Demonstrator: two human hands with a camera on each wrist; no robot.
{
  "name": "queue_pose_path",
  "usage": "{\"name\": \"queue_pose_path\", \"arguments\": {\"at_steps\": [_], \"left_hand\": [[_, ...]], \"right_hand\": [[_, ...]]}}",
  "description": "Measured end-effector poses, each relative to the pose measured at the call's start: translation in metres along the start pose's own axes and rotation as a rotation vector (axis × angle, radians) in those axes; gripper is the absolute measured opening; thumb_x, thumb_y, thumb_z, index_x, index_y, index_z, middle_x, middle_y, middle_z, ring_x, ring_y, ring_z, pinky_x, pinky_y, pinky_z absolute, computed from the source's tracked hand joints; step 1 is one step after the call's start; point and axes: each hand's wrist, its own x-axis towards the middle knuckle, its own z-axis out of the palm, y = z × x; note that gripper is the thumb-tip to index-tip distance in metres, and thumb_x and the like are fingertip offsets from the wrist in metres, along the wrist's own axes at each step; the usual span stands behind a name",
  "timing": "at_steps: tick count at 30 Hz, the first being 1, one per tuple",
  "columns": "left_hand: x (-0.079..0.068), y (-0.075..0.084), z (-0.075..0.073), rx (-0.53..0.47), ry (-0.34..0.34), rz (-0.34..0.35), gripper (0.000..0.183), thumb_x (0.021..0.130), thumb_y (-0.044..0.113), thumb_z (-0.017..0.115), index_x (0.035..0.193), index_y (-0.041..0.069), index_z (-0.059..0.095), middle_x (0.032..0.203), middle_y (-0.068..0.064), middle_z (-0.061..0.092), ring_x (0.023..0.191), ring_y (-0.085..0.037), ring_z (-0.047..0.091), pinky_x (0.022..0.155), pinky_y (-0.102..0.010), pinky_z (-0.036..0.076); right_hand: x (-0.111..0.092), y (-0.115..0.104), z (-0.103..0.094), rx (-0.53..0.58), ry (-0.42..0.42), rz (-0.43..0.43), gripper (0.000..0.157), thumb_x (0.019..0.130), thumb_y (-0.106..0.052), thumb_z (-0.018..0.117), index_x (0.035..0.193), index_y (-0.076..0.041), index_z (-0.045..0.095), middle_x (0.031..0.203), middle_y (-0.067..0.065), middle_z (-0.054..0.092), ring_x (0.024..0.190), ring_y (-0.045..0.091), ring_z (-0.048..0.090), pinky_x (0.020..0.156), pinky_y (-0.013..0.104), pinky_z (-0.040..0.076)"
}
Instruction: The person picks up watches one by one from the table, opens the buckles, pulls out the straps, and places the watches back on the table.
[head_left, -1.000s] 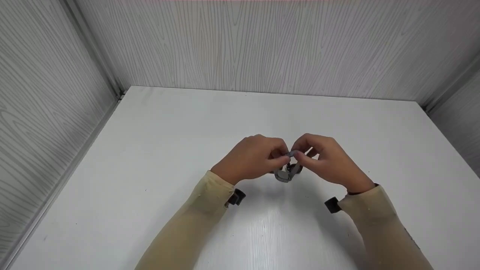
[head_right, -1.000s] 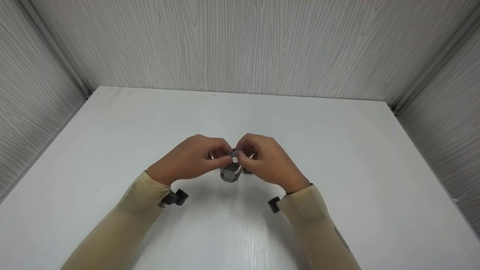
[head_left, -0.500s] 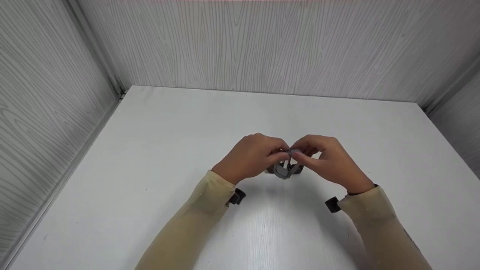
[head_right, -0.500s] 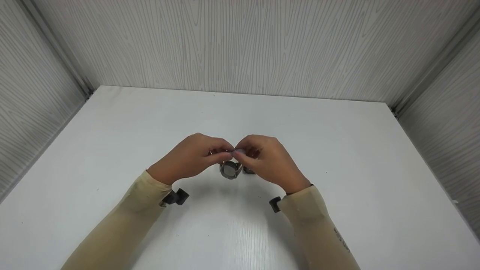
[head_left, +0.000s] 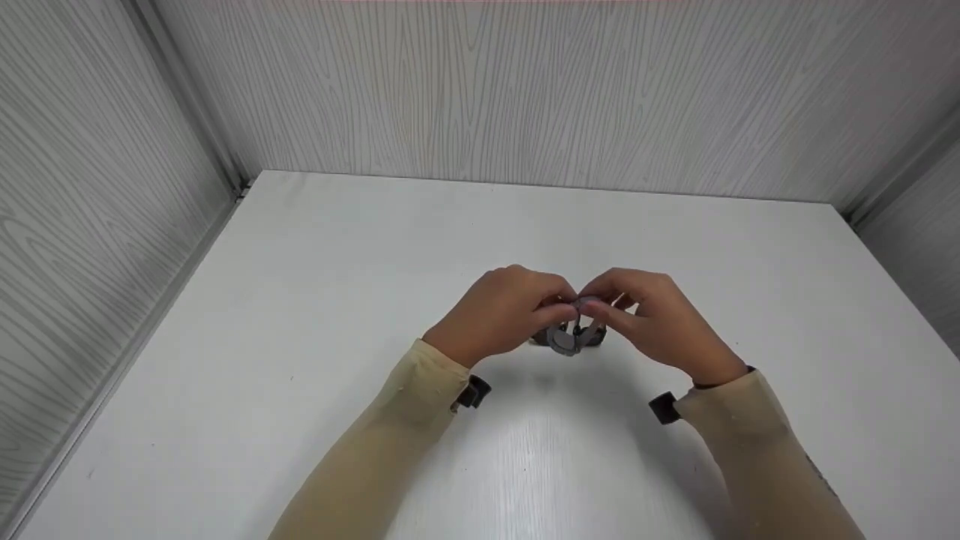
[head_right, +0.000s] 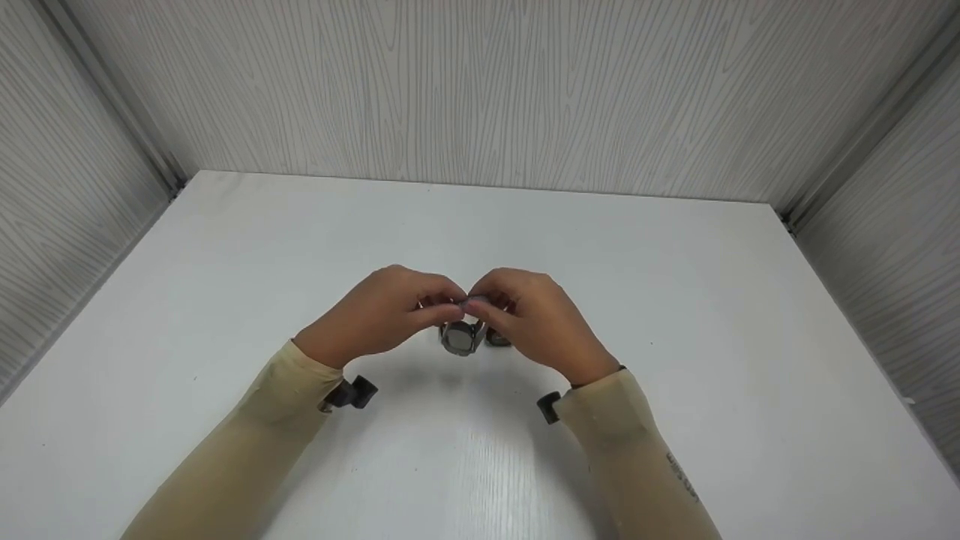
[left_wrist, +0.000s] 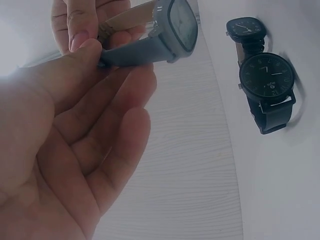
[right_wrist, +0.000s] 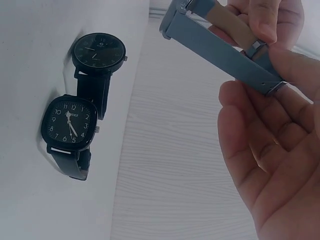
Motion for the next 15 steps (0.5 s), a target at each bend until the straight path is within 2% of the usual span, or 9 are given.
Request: {"name": "queue_pose_path", "arguments": {"at_steps": [6, 10, 13, 15], "left_hand": [[0.0007, 0.0003, -0.0022, 0.013, 0.004, -0.022, 0.020, 0.102, 0.032, 0.067, 0.110, 0.017, 0.077, 0.090, 0.009, 0.073, 0.078, -0.005, 0.063, 0.074, -0.027, 0.052], [0.0007, 0.0008, -0.0027, 0.016, 0.027, 0.000, 0.016, 0.102, 0.027, 0.067, 0.105, 0.015, 0.077, 0.086, 0.008, 0.073, 0.076, -0.005, 0.062, 0.073, -0.027, 0.051], [0.0010, 0.0014, -0.0025, 0.016, 0.049, 0.008, 0.016, 0.102, 0.025, 0.066, 0.104, 0.015, 0.078, 0.085, 0.008, 0.073, 0.074, -0.005, 0.062, 0.070, -0.026, 0.051], [0.0012, 0.0020, -0.0025, 0.016, 0.055, -0.005, 0.017, 0.102, 0.026, 0.065, 0.105, 0.015, 0.078, 0.085, 0.008, 0.074, 0.075, -0.004, 0.063, 0.070, -0.026, 0.051]], "right_hand": [[0.0009, 0.0016, 0.0002, 0.014, 0.039, -0.027, 0.012, 0.098, -0.018, 0.073, 0.109, -0.019, 0.075, 0.101, -0.013, 0.073, 0.088, 0.008, 0.069, 0.079, 0.030, 0.056], [0.0012, 0.0033, 0.0020, 0.008, 0.070, -0.057, 0.022, 0.099, -0.016, 0.072, 0.121, -0.015, 0.071, 0.115, -0.009, 0.071, 0.098, 0.010, 0.067, 0.087, 0.032, 0.055], [0.0006, 0.0047, 0.0023, 0.003, 0.127, -0.074, 0.026, 0.098, -0.013, 0.072, 0.124, -0.012, 0.068, 0.119, -0.007, 0.068, 0.102, 0.011, 0.065, 0.092, 0.031, 0.053], [0.0000, 0.0050, 0.0020, 0.004, 0.173, -0.073, 0.023, 0.098, -0.011, 0.071, 0.120, -0.010, 0.068, 0.115, -0.006, 0.068, 0.098, 0.012, 0.065, 0.091, 0.029, 0.053]]}}
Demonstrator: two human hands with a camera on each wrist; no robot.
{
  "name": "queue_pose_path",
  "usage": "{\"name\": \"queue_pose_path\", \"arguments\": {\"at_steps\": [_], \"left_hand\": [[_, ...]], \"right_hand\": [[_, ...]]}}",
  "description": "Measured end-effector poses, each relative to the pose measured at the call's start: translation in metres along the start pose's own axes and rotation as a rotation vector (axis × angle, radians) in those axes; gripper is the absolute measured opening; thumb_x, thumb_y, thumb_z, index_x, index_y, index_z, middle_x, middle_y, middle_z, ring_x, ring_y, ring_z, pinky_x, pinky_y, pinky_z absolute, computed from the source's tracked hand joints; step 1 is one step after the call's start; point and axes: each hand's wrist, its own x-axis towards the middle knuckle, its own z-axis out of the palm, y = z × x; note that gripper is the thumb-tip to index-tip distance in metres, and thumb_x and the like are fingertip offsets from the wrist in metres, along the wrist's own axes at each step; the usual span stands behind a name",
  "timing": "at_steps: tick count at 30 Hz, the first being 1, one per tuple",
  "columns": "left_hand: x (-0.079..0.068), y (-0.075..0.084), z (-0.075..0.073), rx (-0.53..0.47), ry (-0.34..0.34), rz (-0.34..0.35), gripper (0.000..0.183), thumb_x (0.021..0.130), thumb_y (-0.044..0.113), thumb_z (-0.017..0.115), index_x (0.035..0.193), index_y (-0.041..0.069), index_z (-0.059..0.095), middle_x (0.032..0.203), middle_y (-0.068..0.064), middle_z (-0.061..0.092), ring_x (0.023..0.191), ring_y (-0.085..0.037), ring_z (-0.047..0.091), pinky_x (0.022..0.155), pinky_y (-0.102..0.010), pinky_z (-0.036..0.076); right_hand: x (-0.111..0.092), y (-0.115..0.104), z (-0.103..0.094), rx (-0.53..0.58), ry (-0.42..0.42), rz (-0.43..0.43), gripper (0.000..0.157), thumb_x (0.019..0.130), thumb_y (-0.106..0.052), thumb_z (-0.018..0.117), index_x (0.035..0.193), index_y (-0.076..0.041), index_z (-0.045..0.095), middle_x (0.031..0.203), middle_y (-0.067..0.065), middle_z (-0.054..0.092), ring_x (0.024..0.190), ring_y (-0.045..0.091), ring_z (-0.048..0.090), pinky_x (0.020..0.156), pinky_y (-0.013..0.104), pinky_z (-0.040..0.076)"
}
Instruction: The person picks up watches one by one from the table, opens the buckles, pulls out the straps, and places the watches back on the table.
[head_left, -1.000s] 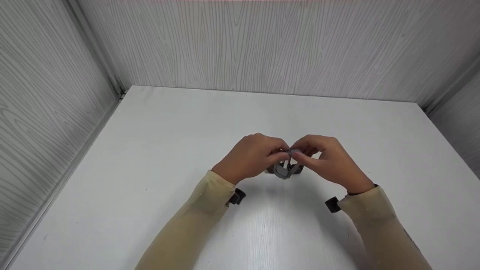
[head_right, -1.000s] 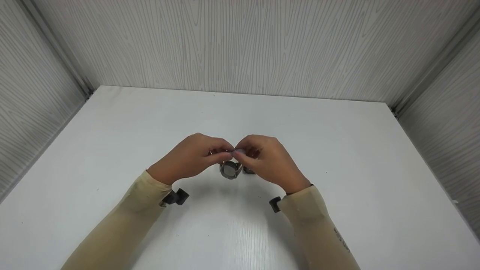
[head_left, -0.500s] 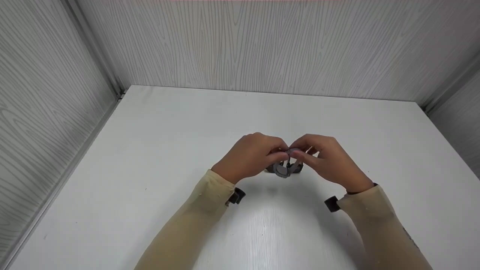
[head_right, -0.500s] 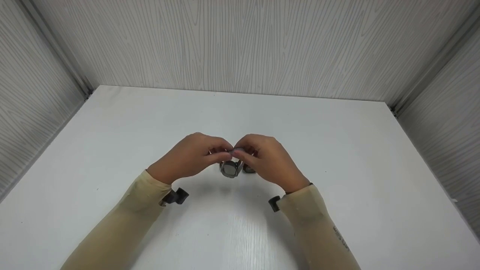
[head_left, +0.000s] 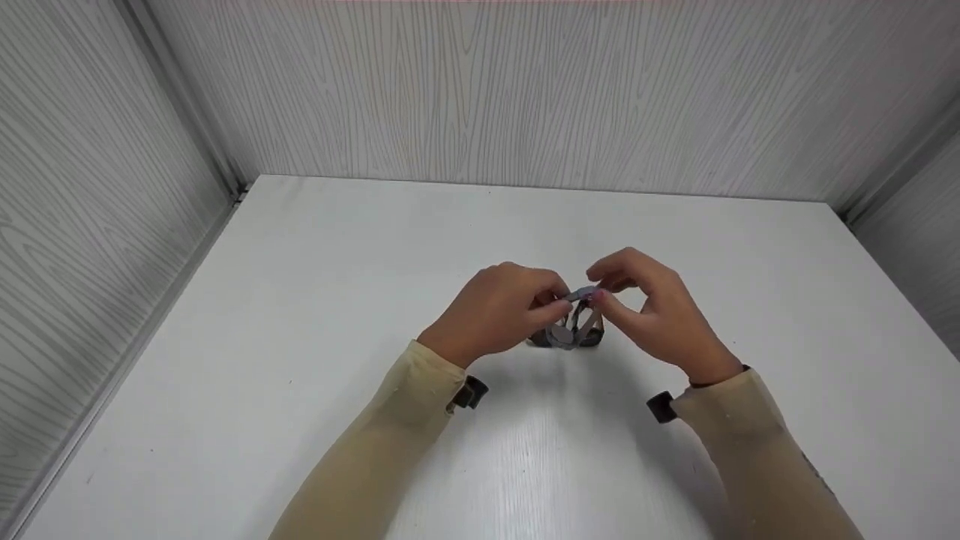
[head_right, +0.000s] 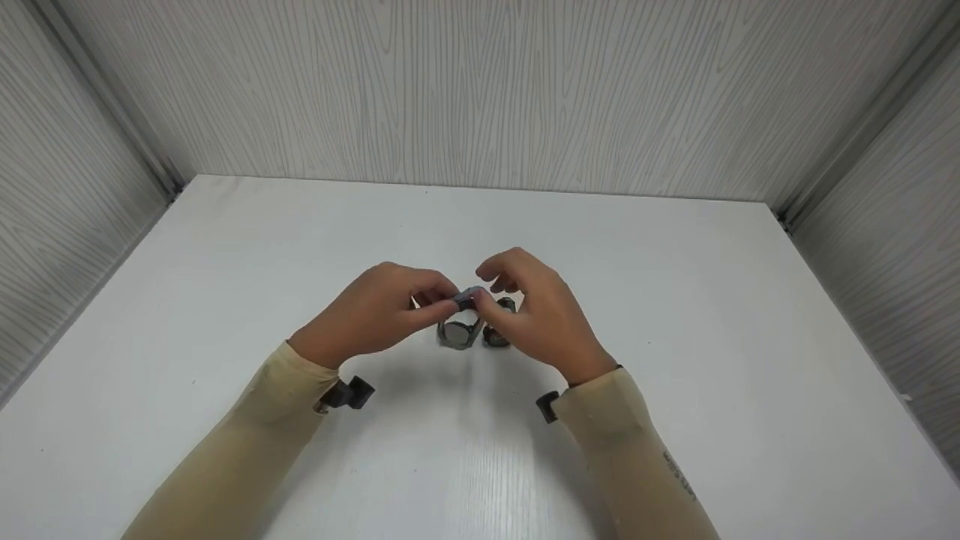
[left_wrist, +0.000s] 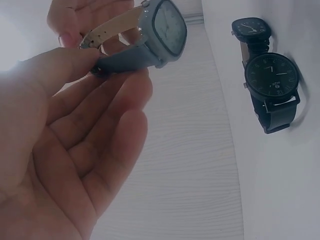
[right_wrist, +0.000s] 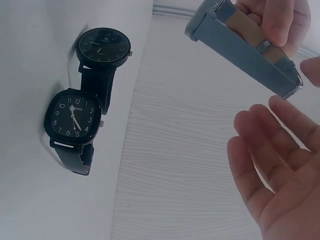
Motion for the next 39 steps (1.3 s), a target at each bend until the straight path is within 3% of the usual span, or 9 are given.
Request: {"name": "queue_pose_path", "arguments": {"at_steps": [3, 10, 21, 39], "left_hand": [[0.0000, 0.0008, -0.0004, 0.000, 0.004, -0.021, 0.017, 0.102, 0.026, 0.065, 0.106, 0.015, 0.078, 0.085, 0.008, 0.075, 0.076, -0.004, 0.064, 0.072, -0.026, 0.051], [0.0002, 0.0003, 0.0001, 0.005, 0.019, -0.014, 0.019, 0.103, 0.025, 0.065, 0.109, 0.014, 0.077, 0.089, 0.006, 0.075, 0.079, -0.006, 0.065, 0.073, -0.027, 0.052], [-0.0002, -0.0011, 0.0021, 0.029, 0.016, -0.007, 0.018, 0.103, 0.027, 0.066, 0.110, 0.015, 0.077, 0.086, 0.007, 0.074, 0.074, -0.006, 0.062, 0.069, -0.027, 0.051], [0.0002, -0.0009, 0.0011, 0.037, 0.034, -0.008, 0.019, 0.102, 0.028, 0.066, 0.108, 0.014, 0.077, 0.087, 0.006, 0.075, 0.077, -0.006, 0.066, 0.071, -0.028, 0.052]], "right_hand": [[-0.0008, -0.0001, -0.0001, -0.002, 0.035, 0.009, 0.018, 0.098, -0.010, 0.069, 0.116, -0.011, 0.071, 0.105, -0.007, 0.070, 0.090, 0.012, 0.066, 0.085, 0.025, 0.053], [0.0003, -0.0012, 0.0004, -0.001, 0.020, 0.011, 0.008, 0.099, -0.010, 0.070, 0.105, -0.012, 0.075, 0.093, -0.007, 0.072, 0.079, 0.010, 0.067, 0.074, 0.022, 0.055], [0.0009, -0.0009, 0.0006, -0.009, -0.055, 0.066, 0.008, 0.098, -0.009, 0.070, 0.102, -0.014, 0.074, 0.092, -0.007, 0.071, 0.075, 0.011, 0.065, 0.073, 0.026, 0.054], [0.0013, -0.0001, -0.0007, -0.015, -0.044, 0.091, 0.006, 0.102, -0.016, 0.068, 0.104, -0.013, 0.073, 0.088, -0.006, 0.072, 0.076, 0.012, 0.066, 0.072, 0.026, 0.054]]}}
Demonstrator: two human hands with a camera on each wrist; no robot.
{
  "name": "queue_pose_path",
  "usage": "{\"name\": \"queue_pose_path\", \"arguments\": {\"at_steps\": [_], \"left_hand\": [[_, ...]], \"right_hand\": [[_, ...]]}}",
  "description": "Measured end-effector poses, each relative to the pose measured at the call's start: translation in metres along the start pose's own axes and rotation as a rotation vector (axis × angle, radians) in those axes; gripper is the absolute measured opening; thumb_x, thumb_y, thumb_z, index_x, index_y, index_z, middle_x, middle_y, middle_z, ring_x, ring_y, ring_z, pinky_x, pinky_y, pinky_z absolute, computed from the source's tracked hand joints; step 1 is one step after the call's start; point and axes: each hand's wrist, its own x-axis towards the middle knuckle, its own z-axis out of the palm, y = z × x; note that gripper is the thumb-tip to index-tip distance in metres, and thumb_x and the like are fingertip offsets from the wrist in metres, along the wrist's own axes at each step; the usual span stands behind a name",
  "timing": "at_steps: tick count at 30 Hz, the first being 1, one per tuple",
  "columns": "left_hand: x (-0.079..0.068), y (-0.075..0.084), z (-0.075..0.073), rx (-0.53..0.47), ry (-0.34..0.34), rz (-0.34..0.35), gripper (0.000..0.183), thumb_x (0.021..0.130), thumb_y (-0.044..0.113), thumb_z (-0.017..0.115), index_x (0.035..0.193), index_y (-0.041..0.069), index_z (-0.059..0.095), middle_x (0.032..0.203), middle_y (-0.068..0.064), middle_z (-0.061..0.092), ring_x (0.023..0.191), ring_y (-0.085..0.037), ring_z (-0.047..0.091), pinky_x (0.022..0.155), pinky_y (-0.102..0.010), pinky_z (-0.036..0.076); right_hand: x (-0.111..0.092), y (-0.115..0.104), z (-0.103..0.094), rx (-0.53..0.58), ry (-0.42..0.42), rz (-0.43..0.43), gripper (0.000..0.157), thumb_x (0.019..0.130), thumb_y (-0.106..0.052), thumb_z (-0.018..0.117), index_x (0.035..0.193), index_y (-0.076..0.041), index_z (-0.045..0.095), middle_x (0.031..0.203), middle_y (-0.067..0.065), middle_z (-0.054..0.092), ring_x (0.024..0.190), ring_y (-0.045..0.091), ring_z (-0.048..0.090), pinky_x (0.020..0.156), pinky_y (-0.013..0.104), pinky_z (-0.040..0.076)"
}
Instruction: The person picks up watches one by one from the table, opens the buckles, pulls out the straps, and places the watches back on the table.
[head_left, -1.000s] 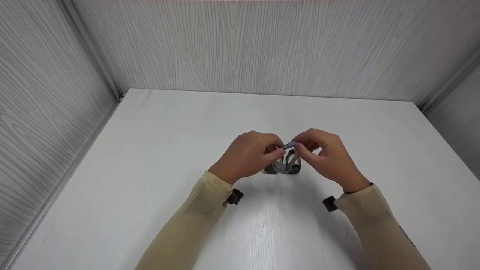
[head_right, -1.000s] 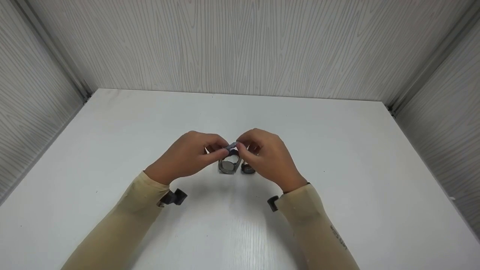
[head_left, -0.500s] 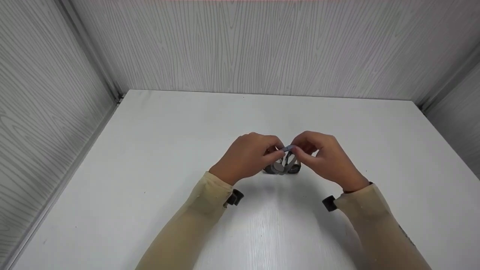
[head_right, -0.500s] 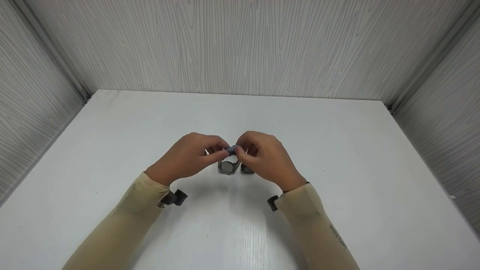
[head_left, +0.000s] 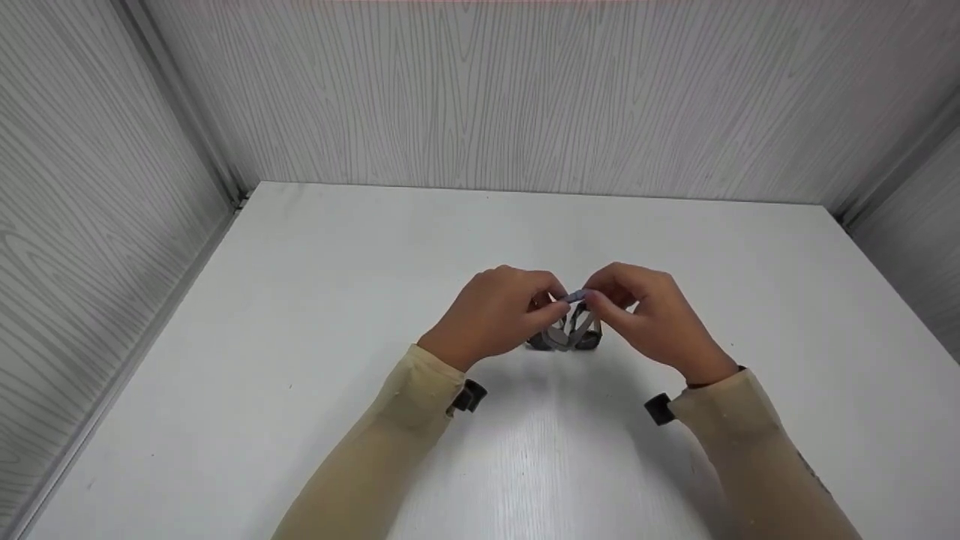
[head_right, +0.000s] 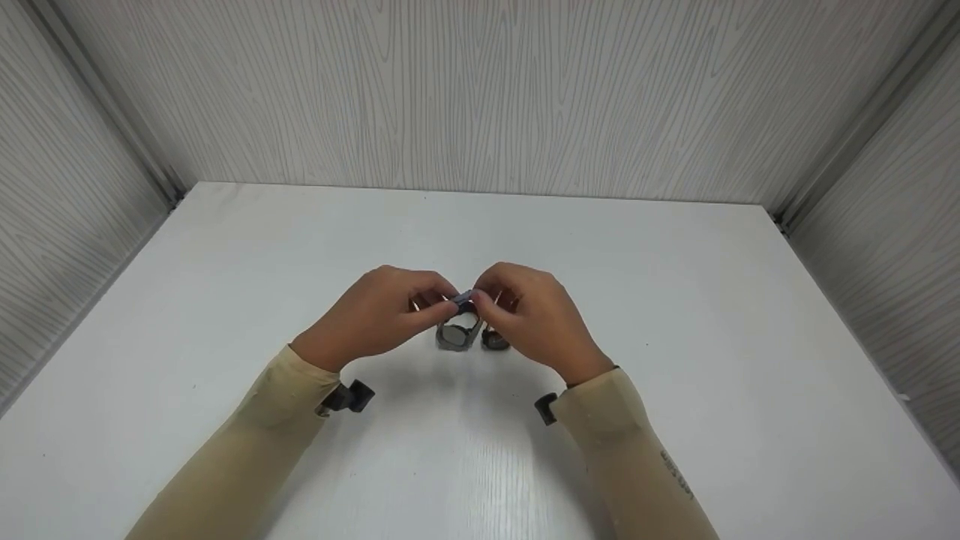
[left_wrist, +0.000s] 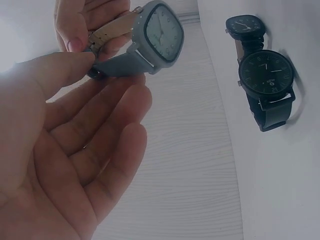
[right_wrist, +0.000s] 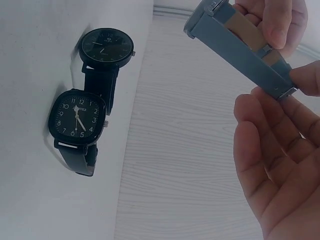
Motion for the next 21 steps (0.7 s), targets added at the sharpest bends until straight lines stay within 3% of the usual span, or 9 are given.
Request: {"name": "queue_pose_path", "arguments": {"at_steps": [11, 18, 21], "left_hand": [[-0.0005, 0.0000, 0.0009, 0.015, 0.025, 0.001, 0.018, 0.101, 0.023, 0.064, 0.109, 0.014, 0.077, 0.089, 0.006, 0.075, 0.079, -0.007, 0.065, 0.075, -0.030, 0.052], [-0.0004, -0.0002, 0.0016, 0.044, 0.023, 0.016, 0.019, 0.101, 0.022, 0.063, 0.109, 0.015, 0.078, 0.082, 0.007, 0.072, 0.073, -0.008, 0.060, 0.070, -0.030, 0.050], [-0.0003, -0.0004, 0.0016, 0.049, 0.022, 0.021, 0.018, 0.100, 0.022, 0.064, 0.108, 0.015, 0.078, 0.082, 0.007, 0.072, 0.073, -0.008, 0.060, 0.070, -0.029, 0.050]], "right_hand": [[-0.0008, 0.0007, -0.0008, -0.012, -0.040, 0.028, 0.018, 0.099, -0.017, 0.069, 0.117, -0.016, 0.070, 0.096, -0.007, 0.071, 0.086, 0.009, 0.066, 0.077, 0.031, 0.054], [-0.0011, -0.0025, -0.0034, -0.013, -0.028, 0.025, 0.014, 0.096, -0.010, 0.072, 0.110, -0.012, 0.069, 0.095, -0.005, 0.071, 0.086, 0.011, 0.066, 0.076, 0.030, 0.054], [-0.0004, -0.0035, -0.0033, -0.030, -0.019, 0.021, 0.019, 0.096, -0.008, 0.073, 0.114, -0.012, 0.068, 0.095, -0.005, 0.071, 0.086, 0.010, 0.066, 0.076, 0.030, 0.054]]}}
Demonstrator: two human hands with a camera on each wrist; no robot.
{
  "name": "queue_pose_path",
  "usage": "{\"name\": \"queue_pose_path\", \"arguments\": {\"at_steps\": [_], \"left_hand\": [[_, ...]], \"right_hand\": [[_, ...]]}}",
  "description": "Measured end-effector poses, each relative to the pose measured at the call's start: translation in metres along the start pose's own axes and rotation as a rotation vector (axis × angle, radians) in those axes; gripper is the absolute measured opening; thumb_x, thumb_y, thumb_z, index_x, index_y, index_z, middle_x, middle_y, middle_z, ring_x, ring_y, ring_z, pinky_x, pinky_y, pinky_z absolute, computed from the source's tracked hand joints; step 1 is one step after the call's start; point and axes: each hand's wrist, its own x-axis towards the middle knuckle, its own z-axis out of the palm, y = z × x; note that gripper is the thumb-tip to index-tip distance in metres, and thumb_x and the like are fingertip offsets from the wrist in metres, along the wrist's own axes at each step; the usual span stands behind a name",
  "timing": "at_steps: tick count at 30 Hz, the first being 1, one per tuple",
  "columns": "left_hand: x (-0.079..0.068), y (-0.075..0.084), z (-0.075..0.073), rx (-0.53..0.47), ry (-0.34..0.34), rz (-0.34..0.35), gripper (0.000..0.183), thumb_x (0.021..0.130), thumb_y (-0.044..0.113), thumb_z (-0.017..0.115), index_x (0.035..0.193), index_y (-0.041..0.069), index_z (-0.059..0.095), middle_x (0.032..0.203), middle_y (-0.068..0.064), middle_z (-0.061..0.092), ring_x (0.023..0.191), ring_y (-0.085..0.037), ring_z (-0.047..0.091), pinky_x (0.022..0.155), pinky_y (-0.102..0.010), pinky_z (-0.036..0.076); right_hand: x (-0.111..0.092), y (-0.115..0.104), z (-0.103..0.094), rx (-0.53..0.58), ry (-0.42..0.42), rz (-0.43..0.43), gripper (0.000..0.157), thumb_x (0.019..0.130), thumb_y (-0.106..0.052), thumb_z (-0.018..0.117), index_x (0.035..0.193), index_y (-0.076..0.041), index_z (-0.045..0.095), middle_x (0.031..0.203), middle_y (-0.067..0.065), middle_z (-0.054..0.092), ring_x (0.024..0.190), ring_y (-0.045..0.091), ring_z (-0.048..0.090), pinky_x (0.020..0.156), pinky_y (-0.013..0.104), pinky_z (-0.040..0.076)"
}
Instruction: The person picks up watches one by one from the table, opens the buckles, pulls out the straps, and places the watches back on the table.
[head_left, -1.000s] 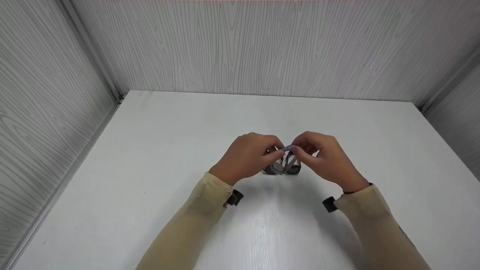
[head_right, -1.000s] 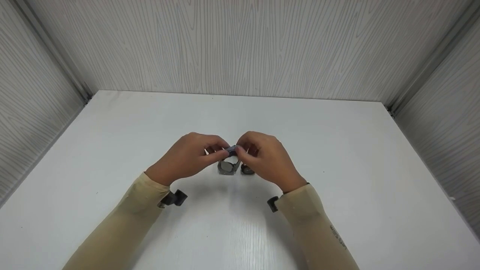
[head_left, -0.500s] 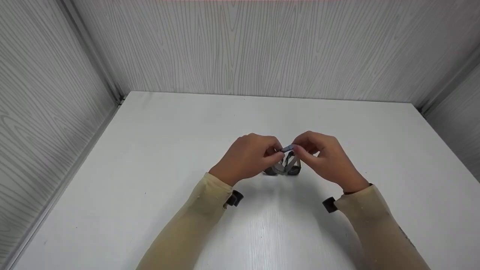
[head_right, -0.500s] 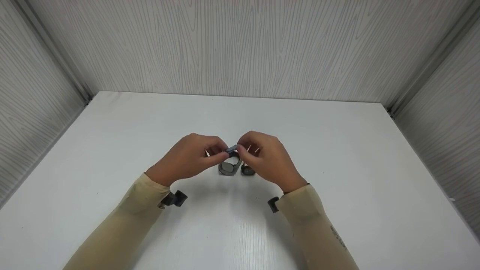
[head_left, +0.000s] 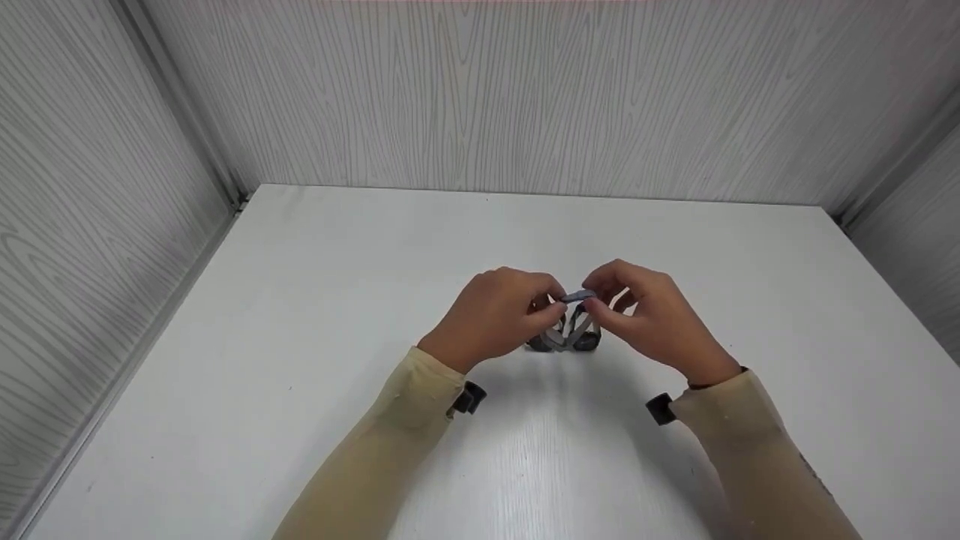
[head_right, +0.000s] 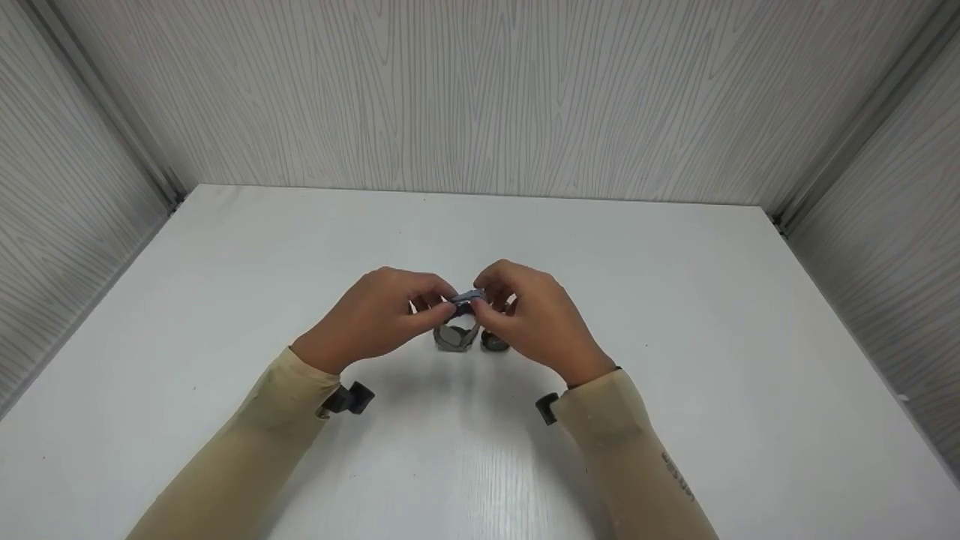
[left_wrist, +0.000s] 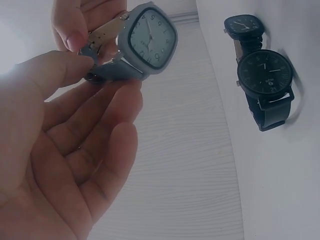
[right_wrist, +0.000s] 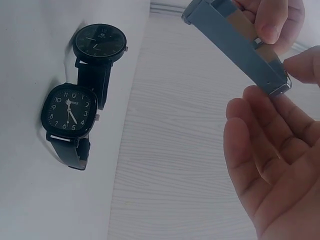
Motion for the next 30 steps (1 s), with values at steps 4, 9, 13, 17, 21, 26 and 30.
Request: {"name": "queue_pose_path", "arguments": {"at_steps": [4, 9, 13, 17, 21, 26, 30], "left_hand": [[-0.0004, -0.0007, 0.0003, -0.002, 0.002, 0.004, 0.017, 0.100, 0.022, 0.064, 0.107, 0.014, 0.078, 0.084, 0.006, 0.073, 0.074, -0.007, 0.062, 0.071, -0.029, 0.051], [-0.0001, -0.0010, 0.0007, -0.008, 0.002, 0.014, 0.017, 0.100, 0.021, 0.064, 0.108, 0.015, 0.078, 0.086, 0.007, 0.074, 0.075, -0.007, 0.063, 0.071, -0.029, 0.051], [-0.0006, -0.0014, 0.0007, -0.013, 0.007, 0.019, 0.018, 0.100, 0.020, 0.064, 0.108, 0.016, 0.079, 0.086, 0.008, 0.074, 0.075, -0.006, 0.064, 0.070, -0.028, 0.051], [-0.0009, -0.0018, 0.0011, -0.003, 0.015, 0.027, 0.018, 0.100, 0.020, 0.064, 0.108, 0.016, 0.079, 0.086, 0.007, 0.075, 0.076, -0.007, 0.064, 0.071, -0.029, 0.052], [-0.0008, -0.0009, 0.0002, 0.001, 0.020, 0.029, 0.018, 0.101, 0.022, 0.064, 0.109, 0.015, 0.079, 0.089, 0.006, 0.076, 0.078, -0.008, 0.066, 0.071, -0.029, 0.053], [0.0000, -0.0008, 0.0011, -0.009, 0.028, 0.017, 0.017, 0.101, 0.023, 0.065, 0.107, 0.015, 0.078, 0.088, 0.006, 0.076, 0.078, -0.007, 0.066, 0.071, -0.028, 0.052], [0.0004, -0.0009, 0.0026, -0.028, 0.015, 0.005, 0.016, 0.100, 0.022, 0.065, 0.103, 0.014, 0.078, 0.082, 0.006, 0.073, 0.073, -0.007, 0.062, 0.069, -0.028, 0.051]], "right_hand": [[0.0003, -0.0007, 0.0006, 0.008, 0.013, -0.018, 0.019, 0.097, -0.007, 0.072, 0.115, -0.011, 0.068, 0.097, -0.005, 0.071, 0.087, 0.010, 0.067, 0.077, 0.030, 0.054], [0.0001, 0.0000, 0.0008, 0.007, 0.006, -0.035, 0.022, 0.094, -0.004, 0.073, 0.114, -0.012, 0.068, 0.099, -0.005, 0.072, 0.086, 0.010, 0.067, 0.076, 0.030, 0.055], [0.0003, 0.0009, 0.0015, -0.006, -0.005, -0.055, 0.024, 0.093, -0.002, 0.074, 0.113, -0.013, 0.068, 0.099, -0.007, 0.071, 0.085, 0.009, 0.067, 0.075, 0.032, 0.056], [0.0001, 0.0017, 0.0023, 0.019, 0.003, -0.077, 0.016, 0.094, -0.002, 0.073, 0.104, -0.014, 0.069, 0.099, -0.008, 0.071, 0.080, 0.009, 0.067, 0.074, 0.029, 0.056], [0.0002, 0.0011, 0.0020, 0.043, 0.013, -0.072, 0.012, 0.095, -0.003, 0.072, 0.102, -0.013, 0.069, 0.100, -0.006, 0.072, 0.079, 0.010, 0.067, 0.074, 0.027, 0.055], [-0.0002, 0.0009, 0.0000, 0.041, 0.043, -0.076, 0.012, 0.096, -0.002, 0.071, 0.101, -0.014, 0.070, 0.099, -0.008, 0.072, 0.082, 0.011, 0.067, 0.075, 0.027, 0.054], [-0.0003, 0.0019, -0.0005, 0.043, 0.018, -0.044, 0.017, 0.097, -0.007, 0.072, 0.112, -0.013, 0.069, 0.100, -0.007, 0.072, 0.086, 0.011, 0.067, 0.077, 0.030, 0.054]]}}
